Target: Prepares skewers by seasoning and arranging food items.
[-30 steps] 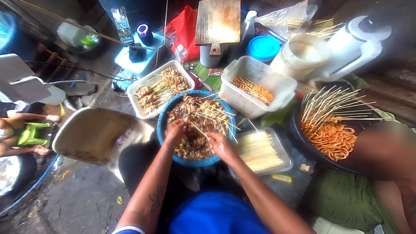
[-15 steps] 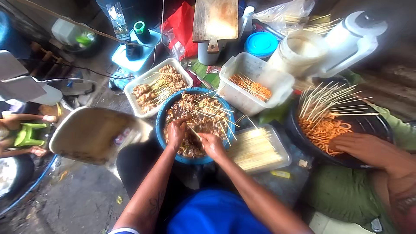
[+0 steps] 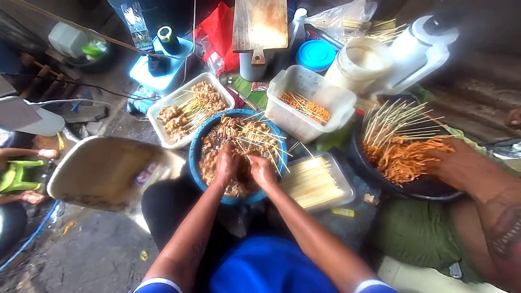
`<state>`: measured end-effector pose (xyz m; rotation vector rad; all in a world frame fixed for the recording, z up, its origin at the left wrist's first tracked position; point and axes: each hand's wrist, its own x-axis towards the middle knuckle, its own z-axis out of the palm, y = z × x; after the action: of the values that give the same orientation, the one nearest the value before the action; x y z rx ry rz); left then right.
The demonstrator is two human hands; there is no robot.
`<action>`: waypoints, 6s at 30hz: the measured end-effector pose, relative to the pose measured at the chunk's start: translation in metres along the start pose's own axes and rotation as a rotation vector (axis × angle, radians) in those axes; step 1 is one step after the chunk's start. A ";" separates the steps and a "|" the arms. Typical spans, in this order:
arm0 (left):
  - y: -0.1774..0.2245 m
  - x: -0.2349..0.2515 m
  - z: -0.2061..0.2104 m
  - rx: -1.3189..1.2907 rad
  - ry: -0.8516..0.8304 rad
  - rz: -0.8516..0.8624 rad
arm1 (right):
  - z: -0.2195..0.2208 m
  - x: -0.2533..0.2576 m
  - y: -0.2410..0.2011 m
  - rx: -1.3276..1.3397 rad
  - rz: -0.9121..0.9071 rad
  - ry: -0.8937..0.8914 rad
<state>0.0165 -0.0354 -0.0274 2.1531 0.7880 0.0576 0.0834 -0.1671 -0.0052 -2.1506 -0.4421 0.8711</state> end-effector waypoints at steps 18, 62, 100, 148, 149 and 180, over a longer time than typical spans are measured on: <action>-0.013 0.013 -0.012 -0.687 0.024 -0.350 | -0.016 -0.017 0.012 -0.074 -0.079 -0.105; -0.024 0.020 -0.034 -0.579 0.058 -0.342 | -0.005 -0.014 -0.012 -0.098 -0.066 -0.168; -0.016 0.019 -0.025 -0.857 0.099 -0.473 | -0.011 -0.012 0.006 -0.081 -0.054 -0.165; -0.014 0.019 -0.021 -0.498 -0.083 -0.253 | -0.029 -0.013 0.019 0.004 0.025 -0.058; -0.013 0.019 -0.021 -0.577 -0.053 -0.290 | -0.028 -0.014 0.017 0.007 0.016 -0.061; 0.018 0.006 0.003 -0.130 0.027 -0.140 | -0.001 0.002 0.001 0.022 -0.013 0.002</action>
<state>0.0315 -0.0422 -0.0173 1.9736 0.9238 0.0637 0.0858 -0.1667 -0.0065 -2.1264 -0.4430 0.8634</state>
